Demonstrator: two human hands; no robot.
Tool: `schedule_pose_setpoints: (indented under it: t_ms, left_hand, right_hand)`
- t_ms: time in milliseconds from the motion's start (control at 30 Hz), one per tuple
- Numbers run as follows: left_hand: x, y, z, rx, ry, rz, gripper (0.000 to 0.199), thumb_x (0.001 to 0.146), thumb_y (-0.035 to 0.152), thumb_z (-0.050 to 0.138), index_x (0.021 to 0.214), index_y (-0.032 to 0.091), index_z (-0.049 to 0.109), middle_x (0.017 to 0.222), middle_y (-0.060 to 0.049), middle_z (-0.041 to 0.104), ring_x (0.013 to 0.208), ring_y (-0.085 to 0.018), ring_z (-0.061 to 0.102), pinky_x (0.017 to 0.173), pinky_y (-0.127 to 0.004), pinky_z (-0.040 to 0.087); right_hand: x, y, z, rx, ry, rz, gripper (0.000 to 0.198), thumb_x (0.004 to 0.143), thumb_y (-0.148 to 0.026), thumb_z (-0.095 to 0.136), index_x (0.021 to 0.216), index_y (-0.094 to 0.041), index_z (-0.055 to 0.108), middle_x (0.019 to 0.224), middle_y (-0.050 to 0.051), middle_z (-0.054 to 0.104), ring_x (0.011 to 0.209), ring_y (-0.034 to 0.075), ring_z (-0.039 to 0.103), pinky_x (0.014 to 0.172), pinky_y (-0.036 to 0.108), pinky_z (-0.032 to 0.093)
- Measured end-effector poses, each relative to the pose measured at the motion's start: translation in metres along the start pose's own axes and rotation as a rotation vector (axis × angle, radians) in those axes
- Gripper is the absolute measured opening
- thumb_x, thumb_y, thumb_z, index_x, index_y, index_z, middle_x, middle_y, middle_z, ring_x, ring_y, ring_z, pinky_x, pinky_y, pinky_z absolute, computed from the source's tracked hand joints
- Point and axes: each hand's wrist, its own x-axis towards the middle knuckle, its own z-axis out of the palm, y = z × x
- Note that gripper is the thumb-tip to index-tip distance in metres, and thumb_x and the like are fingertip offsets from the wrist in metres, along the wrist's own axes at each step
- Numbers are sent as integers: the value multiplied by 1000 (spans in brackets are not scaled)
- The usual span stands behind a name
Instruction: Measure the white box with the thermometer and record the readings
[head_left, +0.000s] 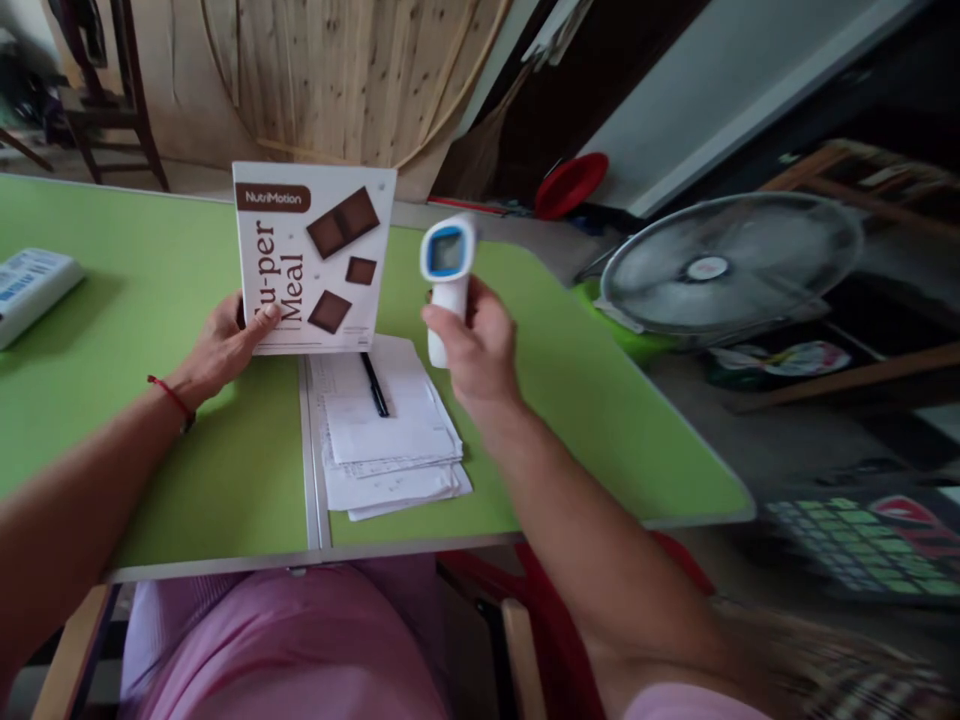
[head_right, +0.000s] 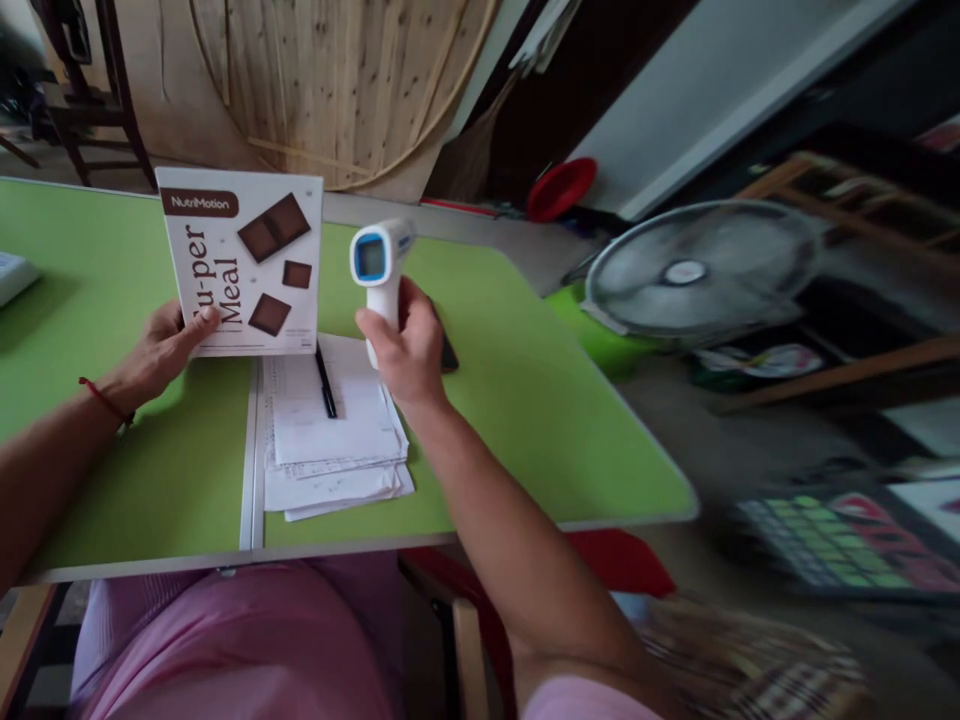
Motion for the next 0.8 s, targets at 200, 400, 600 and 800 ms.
schedule_pose_setpoints:
  t_ms: [200, 400, 600, 800]
  left_hand:
    - [0, 25, -6, 5, -171, -131, 42, 78, 48, 67, 102, 14, 67, 103, -10, 70, 91, -23, 65, 74, -30, 53]
    - [2, 22, -12, -2, -312, -192, 45, 77, 45, 68, 110, 16, 65, 113, -10, 68, 100, -24, 63, 85, -37, 52]
    - [6, 16, -15, 24, -365, -179, 55, 70, 40, 75, 117, 15, 61, 114, -11, 67, 103, -26, 62, 88, -39, 51]
    - [6, 20, -13, 26, -408, -158, 52, 73, 39, 73, 118, 16, 60, 116, -11, 66, 105, -26, 62, 88, -38, 50]
  right_hand:
    - [-58, -46, -2, 695, -296, 248, 23, 67, -36, 65, 84, -22, 58, 61, -4, 48, 53, 9, 42, 51, 27, 34]
    - [-85, -45, 25, 852, -413, 504, 29, 64, -40, 63, 83, -18, 59, 58, -5, 49, 50, 9, 42, 48, 26, 30]
    - [-95, -33, 36, 739, -474, 450, 31, 70, -45, 62, 87, -19, 59, 63, -3, 51, 54, 10, 44, 48, 27, 34]
    - [-97, -30, 37, 727, -475, 435, 34, 71, -49, 63, 88, -19, 60, 66, -2, 53, 57, 10, 46, 50, 27, 36]
